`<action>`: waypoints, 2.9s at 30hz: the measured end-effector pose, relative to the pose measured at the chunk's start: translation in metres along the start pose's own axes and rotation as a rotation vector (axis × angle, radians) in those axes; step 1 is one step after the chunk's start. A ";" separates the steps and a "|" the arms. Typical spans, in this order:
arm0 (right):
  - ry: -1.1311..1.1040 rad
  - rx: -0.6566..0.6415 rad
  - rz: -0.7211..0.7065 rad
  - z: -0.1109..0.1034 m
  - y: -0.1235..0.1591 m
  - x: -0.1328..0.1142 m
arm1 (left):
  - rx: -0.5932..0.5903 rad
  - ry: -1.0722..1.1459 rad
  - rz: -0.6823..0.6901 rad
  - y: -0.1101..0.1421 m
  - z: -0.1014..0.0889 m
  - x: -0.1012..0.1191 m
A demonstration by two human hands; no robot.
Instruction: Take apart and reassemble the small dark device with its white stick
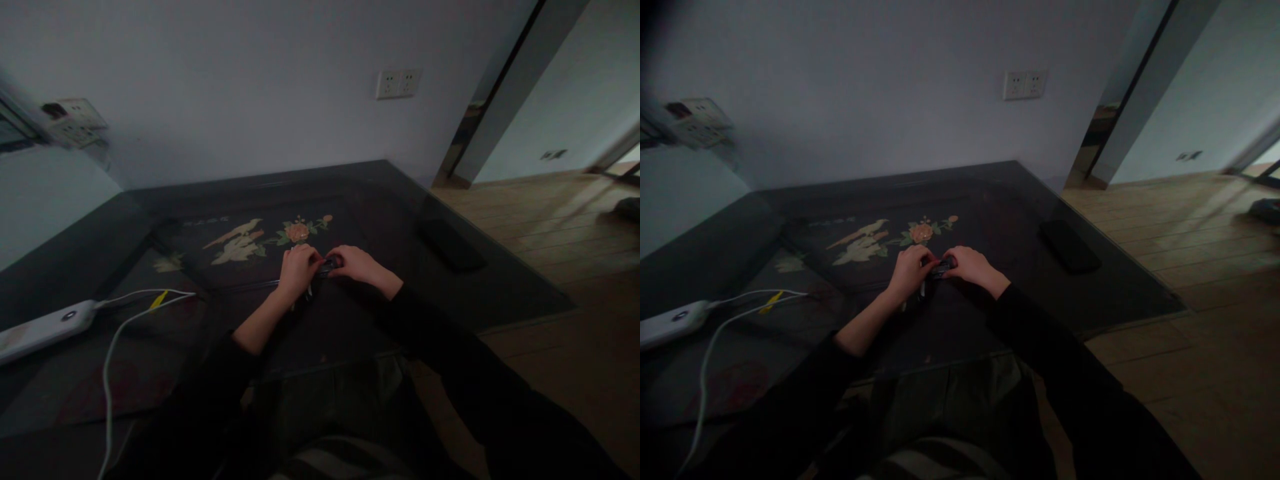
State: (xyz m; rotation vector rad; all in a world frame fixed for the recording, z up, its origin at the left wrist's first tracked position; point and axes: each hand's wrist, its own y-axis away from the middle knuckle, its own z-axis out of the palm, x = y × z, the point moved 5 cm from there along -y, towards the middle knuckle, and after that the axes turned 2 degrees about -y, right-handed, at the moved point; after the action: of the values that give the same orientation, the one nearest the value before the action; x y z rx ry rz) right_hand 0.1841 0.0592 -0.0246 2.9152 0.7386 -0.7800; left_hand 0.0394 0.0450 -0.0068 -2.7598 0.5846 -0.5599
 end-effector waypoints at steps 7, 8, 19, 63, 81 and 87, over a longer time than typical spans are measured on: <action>-0.102 0.024 -0.034 -0.007 0.002 -0.001 | 0.043 0.326 -0.146 -0.002 -0.007 -0.020; -0.130 0.064 -0.057 -0.010 0.003 -0.003 | 0.039 0.374 -0.177 -0.002 -0.009 -0.022; -0.541 0.249 -0.122 -0.028 0.006 -0.019 | -0.027 0.625 -0.187 0.003 -0.020 -0.016; -1.447 -0.089 -0.098 -0.015 0.015 -0.036 | -0.126 1.106 0.196 0.010 -0.026 0.008; -0.215 0.174 -0.049 0.001 0.002 -0.062 | 0.141 1.304 0.042 0.001 -0.035 -0.016; 0.214 0.132 -0.002 0.014 0.000 -0.097 | 0.107 1.306 0.025 0.003 -0.040 -0.008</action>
State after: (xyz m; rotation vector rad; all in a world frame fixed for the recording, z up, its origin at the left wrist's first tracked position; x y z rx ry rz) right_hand 0.1035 0.0147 0.0097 3.1537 0.7301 -0.5418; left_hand 0.0148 0.0395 0.0251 -1.9340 0.7435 -2.2756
